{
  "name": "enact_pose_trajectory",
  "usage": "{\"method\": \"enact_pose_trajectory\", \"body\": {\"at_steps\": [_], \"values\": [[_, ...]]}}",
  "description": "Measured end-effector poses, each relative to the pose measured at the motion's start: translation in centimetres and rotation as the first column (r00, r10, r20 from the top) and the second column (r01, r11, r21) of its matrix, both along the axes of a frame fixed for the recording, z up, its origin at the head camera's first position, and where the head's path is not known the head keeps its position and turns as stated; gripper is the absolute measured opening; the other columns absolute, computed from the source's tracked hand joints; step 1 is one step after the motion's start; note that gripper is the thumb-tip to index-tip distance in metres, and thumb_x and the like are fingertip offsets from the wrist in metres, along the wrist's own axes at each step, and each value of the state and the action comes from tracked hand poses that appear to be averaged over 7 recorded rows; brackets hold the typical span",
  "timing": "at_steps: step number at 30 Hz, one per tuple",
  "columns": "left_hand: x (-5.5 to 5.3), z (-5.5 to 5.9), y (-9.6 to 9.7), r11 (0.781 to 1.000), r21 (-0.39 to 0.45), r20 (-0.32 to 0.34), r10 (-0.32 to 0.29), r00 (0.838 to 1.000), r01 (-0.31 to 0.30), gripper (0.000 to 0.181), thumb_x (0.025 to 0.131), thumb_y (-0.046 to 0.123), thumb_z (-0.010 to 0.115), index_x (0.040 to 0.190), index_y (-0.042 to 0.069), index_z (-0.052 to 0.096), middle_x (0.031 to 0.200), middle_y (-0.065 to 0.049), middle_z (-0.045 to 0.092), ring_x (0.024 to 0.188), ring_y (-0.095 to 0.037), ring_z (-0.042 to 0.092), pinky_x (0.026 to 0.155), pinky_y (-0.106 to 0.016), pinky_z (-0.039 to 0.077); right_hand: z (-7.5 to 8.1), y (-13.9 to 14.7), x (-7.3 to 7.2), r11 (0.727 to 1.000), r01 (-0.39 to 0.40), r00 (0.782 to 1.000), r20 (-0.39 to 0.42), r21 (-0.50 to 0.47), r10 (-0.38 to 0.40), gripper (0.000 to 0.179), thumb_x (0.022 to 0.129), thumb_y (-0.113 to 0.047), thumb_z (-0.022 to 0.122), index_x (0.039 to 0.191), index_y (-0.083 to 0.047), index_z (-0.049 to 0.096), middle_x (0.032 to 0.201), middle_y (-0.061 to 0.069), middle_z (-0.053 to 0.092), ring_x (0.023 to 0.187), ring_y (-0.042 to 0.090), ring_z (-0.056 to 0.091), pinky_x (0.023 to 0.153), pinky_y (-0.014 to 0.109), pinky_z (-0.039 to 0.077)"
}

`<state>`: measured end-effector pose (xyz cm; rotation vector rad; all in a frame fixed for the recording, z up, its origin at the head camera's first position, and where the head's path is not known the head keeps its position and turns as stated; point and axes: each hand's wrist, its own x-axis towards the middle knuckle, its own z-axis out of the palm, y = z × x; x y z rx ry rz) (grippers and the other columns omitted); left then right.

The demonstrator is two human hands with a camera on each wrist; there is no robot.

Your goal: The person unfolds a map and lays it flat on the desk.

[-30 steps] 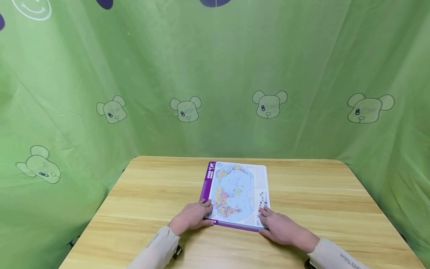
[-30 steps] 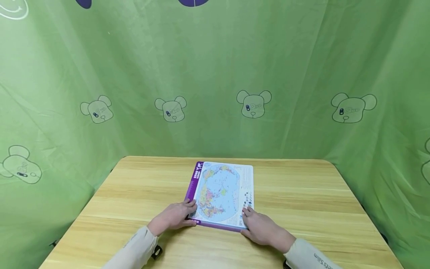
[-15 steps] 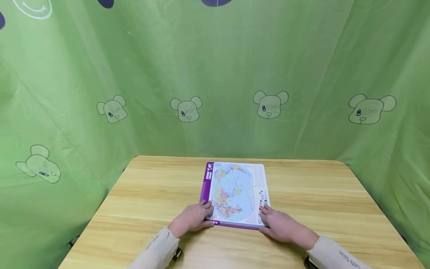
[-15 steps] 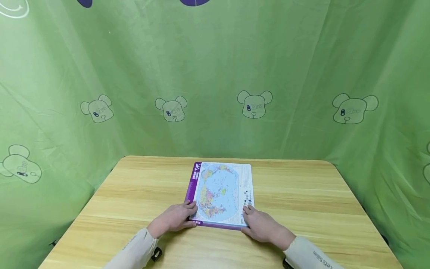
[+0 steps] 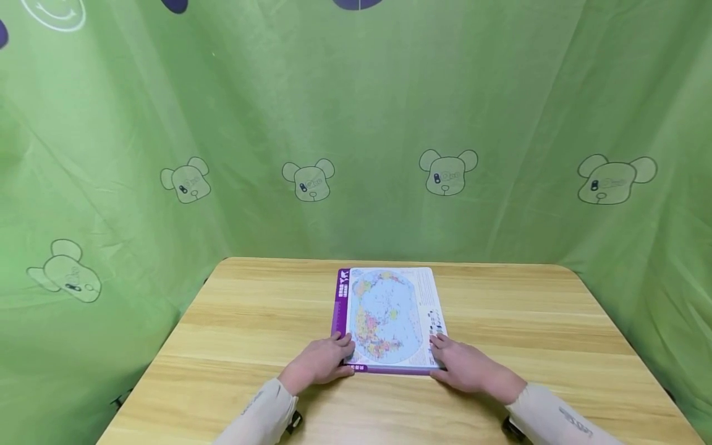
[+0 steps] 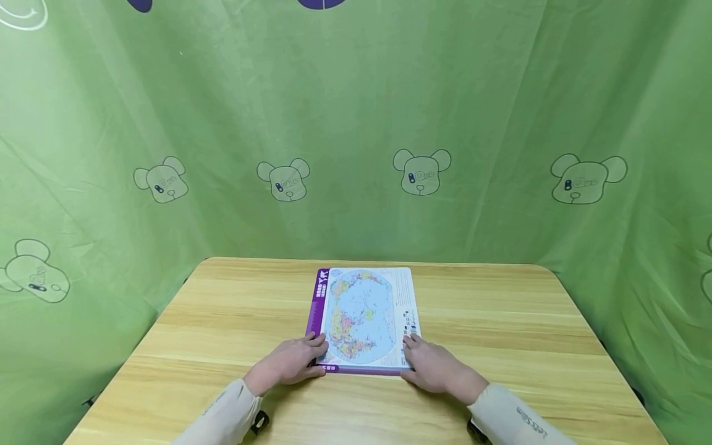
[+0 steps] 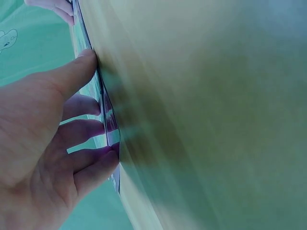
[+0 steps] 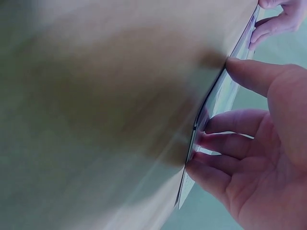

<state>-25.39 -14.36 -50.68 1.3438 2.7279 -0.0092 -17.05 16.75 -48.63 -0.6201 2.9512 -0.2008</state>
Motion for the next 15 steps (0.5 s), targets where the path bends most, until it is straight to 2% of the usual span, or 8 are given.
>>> {"method": "enact_pose_trajectory", "body": {"at_steps": [7,15], "values": [[0.10,-0.31,0.09,1.000,0.001,-0.001,-0.003,1.000,0.003,0.057,0.092,0.047,0.055,0.137,0.012,0.050,0.144,-0.010,0.042,0.130,-0.033,0.041,0.101,-0.043,0.042,0.15,0.17,-0.33,1.000,-0.005,1.000,0.010,-0.005,0.005,0.060,0.089,-0.032,0.064,0.123,0.016,0.052,0.134,0.033,0.043,0.125,0.047,0.041,0.102,0.055,0.037],[0.07,0.15,0.17,1.000,-0.001,0.011,0.002,1.000,-0.002,0.056,0.092,0.044,0.056,0.137,0.010,0.049,0.145,-0.011,0.041,0.130,-0.033,0.041,0.103,-0.043,0.041,0.11,0.32,-0.97,1.000,-0.004,1.000,0.015,0.007,0.004,0.060,0.090,-0.032,0.063,0.124,0.015,0.052,0.135,0.032,0.043,0.125,0.047,0.040,0.102,0.055,0.036]]}}
